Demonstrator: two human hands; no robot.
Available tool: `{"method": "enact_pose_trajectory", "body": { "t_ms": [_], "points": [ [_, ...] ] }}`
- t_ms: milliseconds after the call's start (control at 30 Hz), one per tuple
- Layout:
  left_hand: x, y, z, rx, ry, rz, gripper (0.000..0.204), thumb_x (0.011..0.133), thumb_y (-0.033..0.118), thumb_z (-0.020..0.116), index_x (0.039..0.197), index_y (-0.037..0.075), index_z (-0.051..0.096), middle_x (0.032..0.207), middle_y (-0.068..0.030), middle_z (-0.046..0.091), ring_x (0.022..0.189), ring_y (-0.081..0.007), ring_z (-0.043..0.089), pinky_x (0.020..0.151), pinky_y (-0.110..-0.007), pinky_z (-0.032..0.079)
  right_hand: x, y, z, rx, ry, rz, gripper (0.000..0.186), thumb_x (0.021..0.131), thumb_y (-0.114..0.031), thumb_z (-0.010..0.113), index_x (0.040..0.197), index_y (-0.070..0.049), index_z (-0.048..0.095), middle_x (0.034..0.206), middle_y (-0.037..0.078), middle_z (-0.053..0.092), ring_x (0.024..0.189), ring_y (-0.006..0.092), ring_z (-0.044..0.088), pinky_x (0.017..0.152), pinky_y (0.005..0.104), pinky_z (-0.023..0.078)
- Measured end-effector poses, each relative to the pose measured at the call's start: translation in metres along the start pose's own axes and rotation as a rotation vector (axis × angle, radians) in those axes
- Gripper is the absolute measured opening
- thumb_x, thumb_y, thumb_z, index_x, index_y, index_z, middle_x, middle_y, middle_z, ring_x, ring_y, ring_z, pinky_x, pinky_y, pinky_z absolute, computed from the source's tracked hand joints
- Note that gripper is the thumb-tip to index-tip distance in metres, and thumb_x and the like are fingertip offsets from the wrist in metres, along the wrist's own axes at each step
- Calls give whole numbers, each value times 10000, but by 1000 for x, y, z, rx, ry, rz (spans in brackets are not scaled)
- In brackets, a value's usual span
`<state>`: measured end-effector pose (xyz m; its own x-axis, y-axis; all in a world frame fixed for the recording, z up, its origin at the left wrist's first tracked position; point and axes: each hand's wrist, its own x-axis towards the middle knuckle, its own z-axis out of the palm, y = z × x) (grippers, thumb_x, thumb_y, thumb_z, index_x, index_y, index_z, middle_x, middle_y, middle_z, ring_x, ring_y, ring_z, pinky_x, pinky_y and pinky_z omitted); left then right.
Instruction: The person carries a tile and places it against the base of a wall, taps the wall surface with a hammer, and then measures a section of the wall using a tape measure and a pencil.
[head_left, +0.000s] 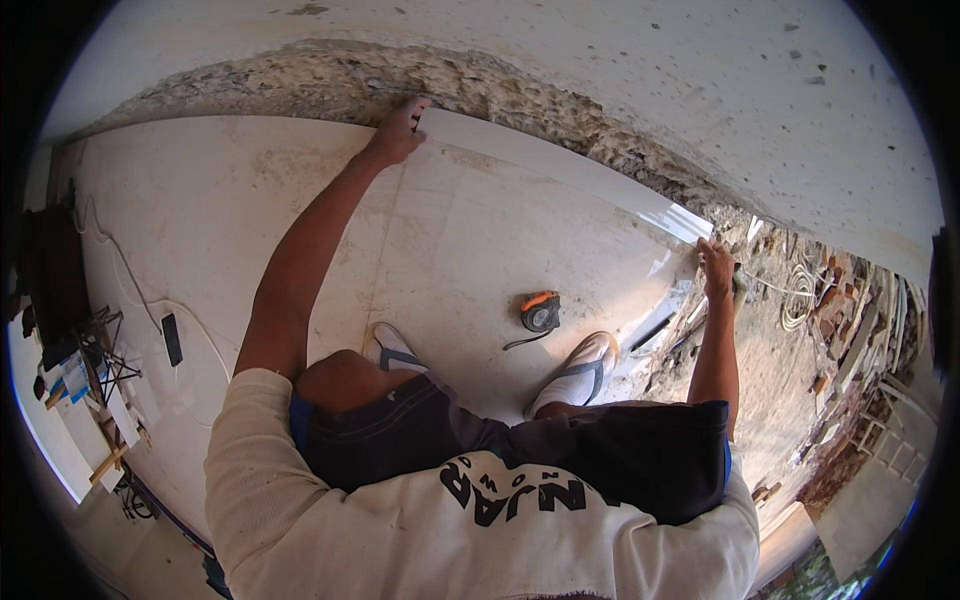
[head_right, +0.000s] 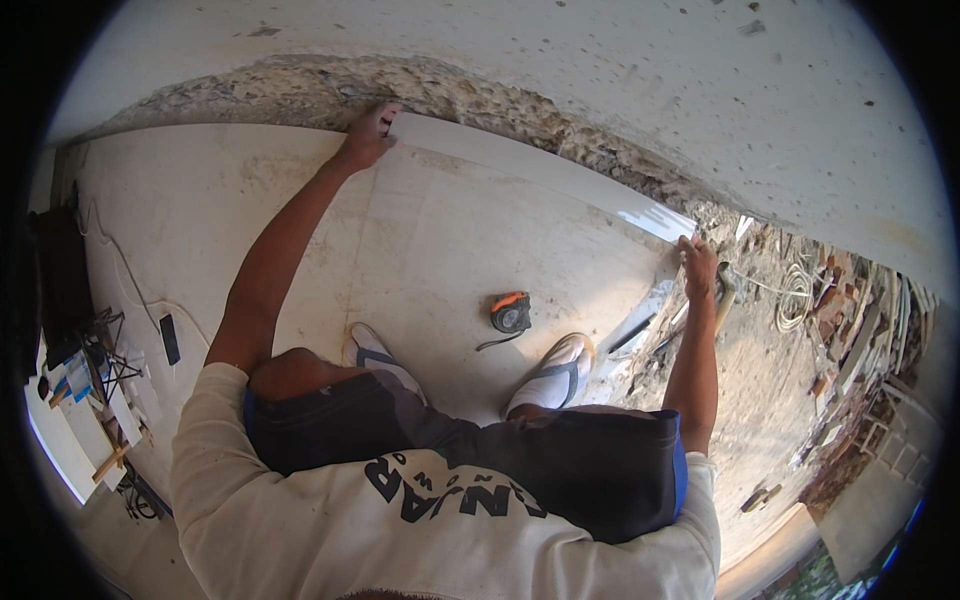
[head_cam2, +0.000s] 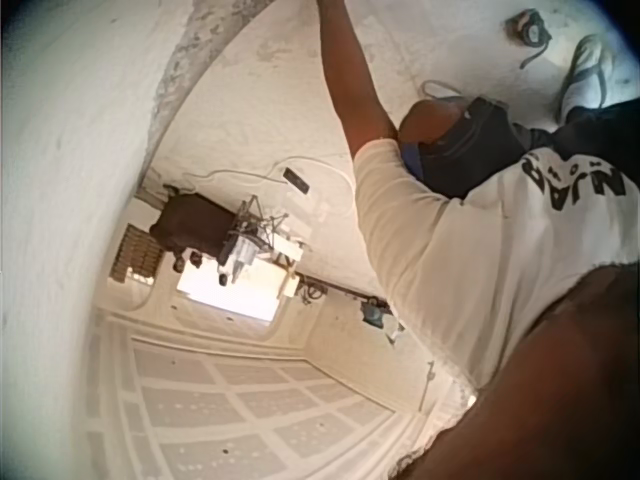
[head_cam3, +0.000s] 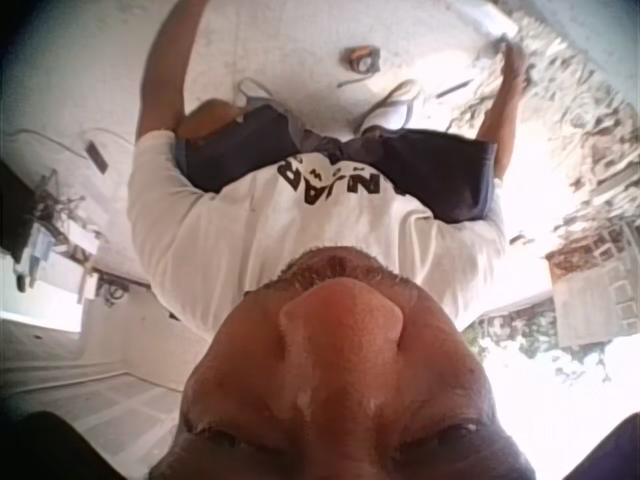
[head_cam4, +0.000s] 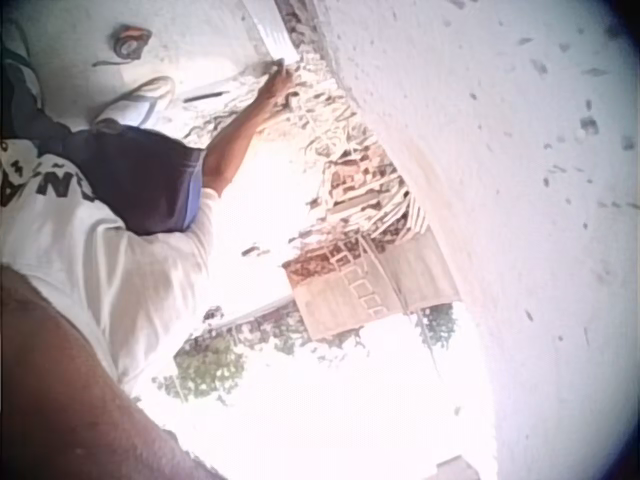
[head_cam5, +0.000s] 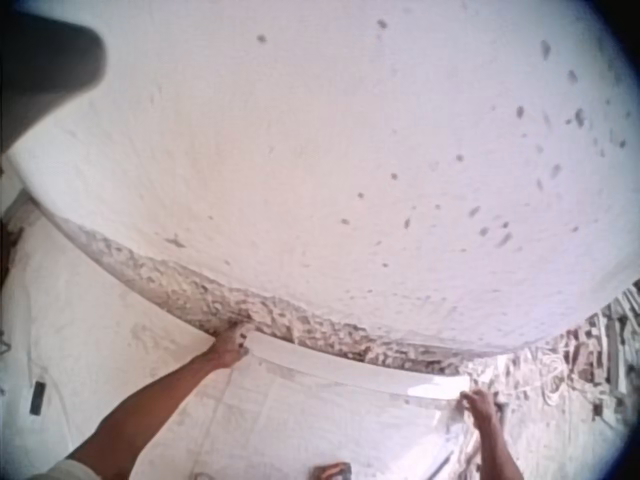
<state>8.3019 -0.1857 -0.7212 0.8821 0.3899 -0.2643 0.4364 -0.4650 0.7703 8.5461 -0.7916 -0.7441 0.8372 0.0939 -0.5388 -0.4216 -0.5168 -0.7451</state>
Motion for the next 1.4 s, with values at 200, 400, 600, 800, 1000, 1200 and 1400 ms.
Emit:
{"method": "enact_pose_trajectory", "body": {
  "t_ms": [200, 400, 600, 800, 1000, 1200, 1400],
  "points": [
    [-1, -21, -6, -30, 5, -56, 531, 790, 52, 725, 1262, -30, 495, 988, -166, 665, 899, -232, 654, 788, -345, 515, -1, -6, 2, -12, -19, -11, 140, 916, -209, 633, 904, -77, 678, 796, -35, 616, 657, 60, 492, 597, 225, 371],
    [10, -36, -15, -225, -84, -143, 524, 769, 60, 745, 1231, -43, 521, 978, -151, 683, 870, -187, 640, 744, -313, 508, -1, -7, 5, 25, 6, 19, 209, 909, -183, 639, 1058, -47, 695, 829, -18, 627, 697, 71, 518, 620, 232, 396],
    [16, -35, -7, -209, -95, -195, 525, 771, 64, 750, 1237, -45, 532, 995, -139, 679, 862, -175, 631, 734, -302, 503, 0, 1, -1, 110, 41, 58, 210, 912, -188, 653, 1060, -40, 679, 769, -51, 576, 594, 24, 452, 508, 175, 342],
    [26, -47, -21, -137, -211, -184, 499, 788, 75, 740, 1229, -51, 542, 1051, -150, 666, 905, -187, 620, 763, -310, 491, 10, -1, -4, 51, -43, 116, 241, 893, -202, 661, 1085, -58, 680, 848, -36, 607, 693, 68, 492, 627, 225, 390],
    [32, -39, -19, -63, -307, -157, 449, 805, 76, 718, 1203, -53, 556, 1069, -160, 667, 955, -194, 620, 803, -318, 483, 9, -4, -9, -15, -88, 100, 208, 896, -241, 650, 1011, -72, 685, 786, -47, 559, 657, 61, 464, 595, 224, 377],
    [35, -35, -22, -54, -377, -168, 395, 766, 58, 739, 1127, -40, 613, 1017, -115, 688, 891, -170, 635, 775, -308, 484, 9, -9, -9, -63, -108, 109, 177, 899, -246, 634, 939, -78, 676, 717, -56, 502, 605, 54, 432, 548, 226, 352],
    [40, -34, -18, -100, -382, -167, 431, 802, 48, 701, 1199, -39, 557, 1078, -126, 662, 973, -186, 612, 857, -304, 468, 11, -11, -12, -40, -81, 147, 133, 891, -209, 619, 879, -83, 656, 670, -59, 458, 558, 67, 396, 511, 230, 317]
  ]
}}
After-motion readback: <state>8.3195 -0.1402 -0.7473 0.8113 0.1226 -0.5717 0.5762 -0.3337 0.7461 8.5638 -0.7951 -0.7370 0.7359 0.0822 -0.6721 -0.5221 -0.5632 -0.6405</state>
